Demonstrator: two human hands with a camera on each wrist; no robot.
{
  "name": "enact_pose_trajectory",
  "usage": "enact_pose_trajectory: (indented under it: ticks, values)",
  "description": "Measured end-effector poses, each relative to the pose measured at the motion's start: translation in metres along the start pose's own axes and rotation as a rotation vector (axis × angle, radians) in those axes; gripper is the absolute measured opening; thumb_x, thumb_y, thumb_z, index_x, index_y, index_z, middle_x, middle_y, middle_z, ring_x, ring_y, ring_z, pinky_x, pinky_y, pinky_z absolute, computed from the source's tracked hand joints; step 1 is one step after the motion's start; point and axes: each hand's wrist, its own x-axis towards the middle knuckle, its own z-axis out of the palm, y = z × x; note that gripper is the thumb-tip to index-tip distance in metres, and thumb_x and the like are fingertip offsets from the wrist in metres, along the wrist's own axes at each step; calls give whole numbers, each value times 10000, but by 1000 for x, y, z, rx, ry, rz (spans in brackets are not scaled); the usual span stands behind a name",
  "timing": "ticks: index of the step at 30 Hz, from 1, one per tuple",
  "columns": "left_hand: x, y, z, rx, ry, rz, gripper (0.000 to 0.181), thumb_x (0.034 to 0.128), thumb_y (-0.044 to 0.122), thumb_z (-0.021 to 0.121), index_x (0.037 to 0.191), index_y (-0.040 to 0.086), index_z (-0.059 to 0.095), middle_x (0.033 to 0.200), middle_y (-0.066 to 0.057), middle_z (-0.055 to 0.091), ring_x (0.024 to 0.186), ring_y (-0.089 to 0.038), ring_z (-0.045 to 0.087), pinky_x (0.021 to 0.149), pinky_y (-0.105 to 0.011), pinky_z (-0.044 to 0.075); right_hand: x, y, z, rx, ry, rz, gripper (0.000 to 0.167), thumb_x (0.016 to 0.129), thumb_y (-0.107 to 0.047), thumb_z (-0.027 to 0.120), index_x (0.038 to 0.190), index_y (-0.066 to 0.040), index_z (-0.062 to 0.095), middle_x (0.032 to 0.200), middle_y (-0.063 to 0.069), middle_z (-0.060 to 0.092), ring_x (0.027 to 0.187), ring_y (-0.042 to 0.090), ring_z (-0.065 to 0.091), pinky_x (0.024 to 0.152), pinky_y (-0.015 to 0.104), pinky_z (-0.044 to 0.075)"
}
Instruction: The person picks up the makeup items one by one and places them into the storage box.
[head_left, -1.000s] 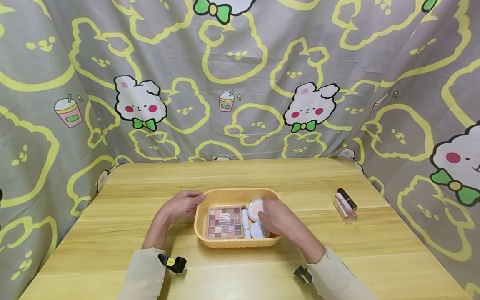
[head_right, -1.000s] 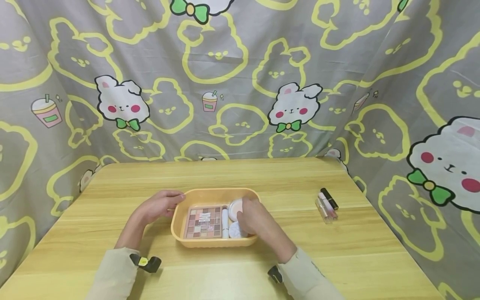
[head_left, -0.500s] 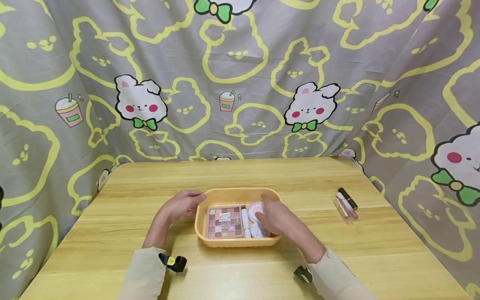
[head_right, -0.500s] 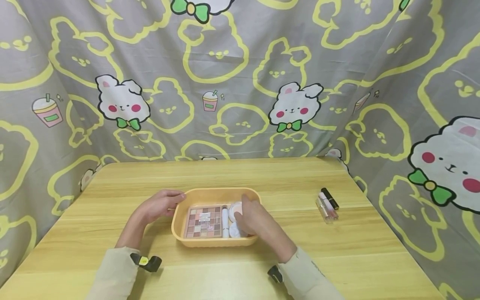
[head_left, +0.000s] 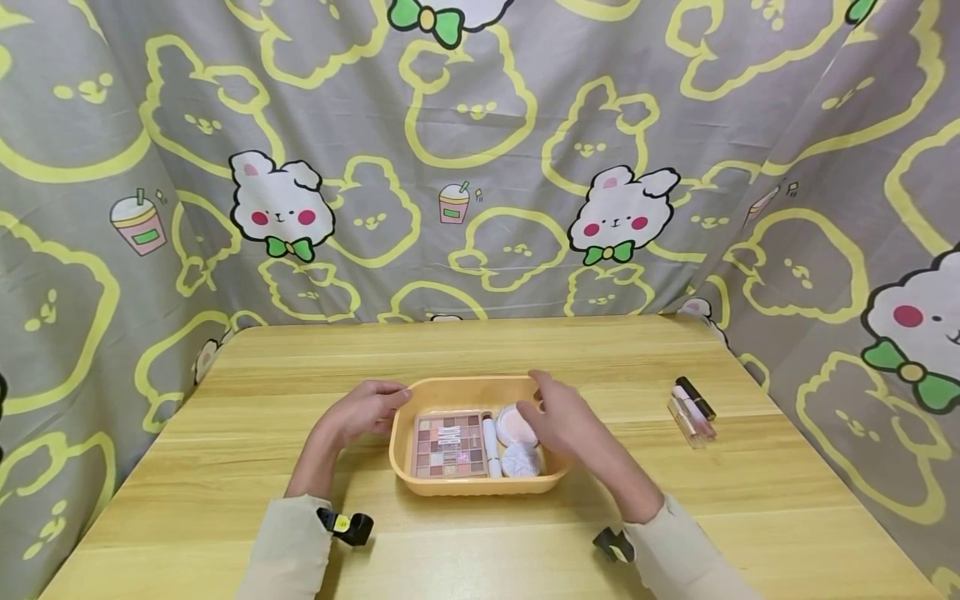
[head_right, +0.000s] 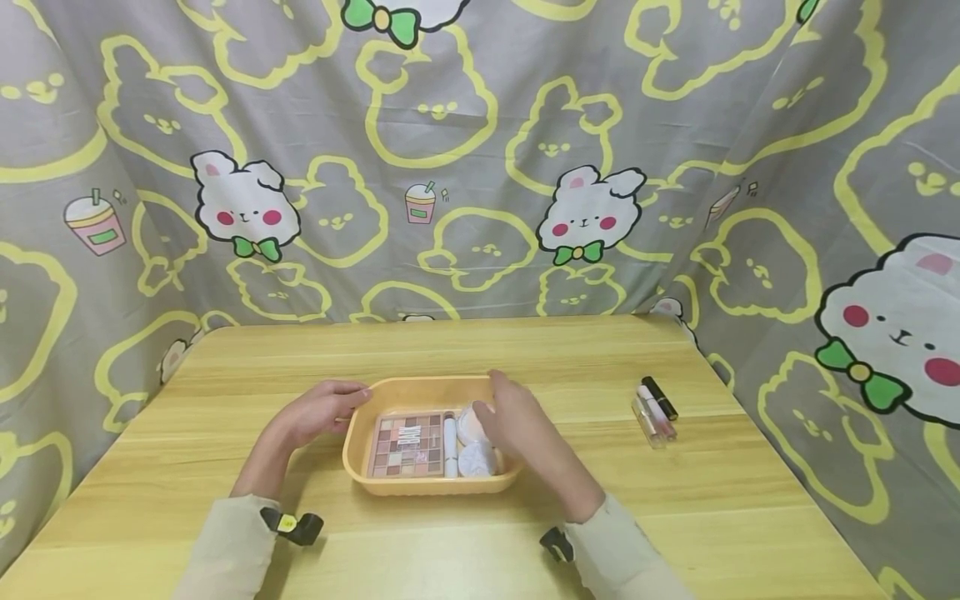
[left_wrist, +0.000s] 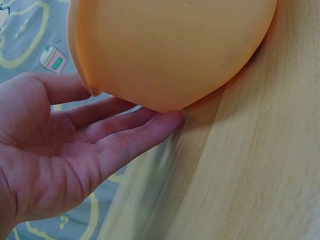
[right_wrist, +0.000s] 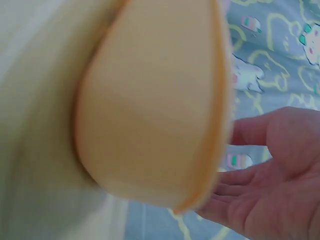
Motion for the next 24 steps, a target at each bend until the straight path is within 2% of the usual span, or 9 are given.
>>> enact_pose_trajectory:
  ticks: [3, 7, 12, 19, 24]
  values:
    - [-1, 0, 0, 2, -5, 4, 475, 1068, 280, 504, 1358, -94, 547, 1269, -227, 658, 1128, -276, 673, 871, -398, 603, 0, 1, -16, 40, 83, -6, 536, 1018, -224, 561, 1473, 37, 449, 1127, 165, 695, 1036, 286, 663, 877, 444, 565]
    - [-1, 0, 0, 8, -3, 3, 480, 1069, 287, 502, 1363, -90, 546, 1280, -230, 653, 1142, -286, 669, 881, -406, 602, -2, 7, -36, 65, 153, -2, 499, 1034, -238, 527, 1460, 15, 475, 1103, 136, 700, 1031, 281, 665, 858, 437, 562]
    - [0, -2, -1, 11, 1, -4, 486, 1071, 287, 498, 1376, -90, 536, 1291, -230, 649, 1153, -289, 664, 890, -407, 601, -5, 18, -57, 61, 179, 6, 500, 1052, -271, 506, 1461, 14, 475, 1154, 184, 689, 1082, 336, 656, 865, 479, 557]
    - [0, 0, -1, 8, 0, -2, 493, 1070, 289, 498, 1380, -93, 528, 1293, -233, 647, 1142, -277, 667, 879, -395, 602, -7, 34, -81, 65, 201, 63, 507, 1067, -310, 484, 1472, -5, 473, 1205, 228, 675, 1129, 370, 644, 880, 503, 551]
    - [0, -1, -1, -1, -4, 4, 485, 1071, 281, 499, 1376, -95, 529, 1283, -234, 649, 1126, -268, 672, 870, -388, 603, -9, 45, -93, 60, 208, 84, 436, 1067, -319, 479, 1358, -8, 573, 1209, 224, 674, 1133, 376, 634, 885, 508, 539]
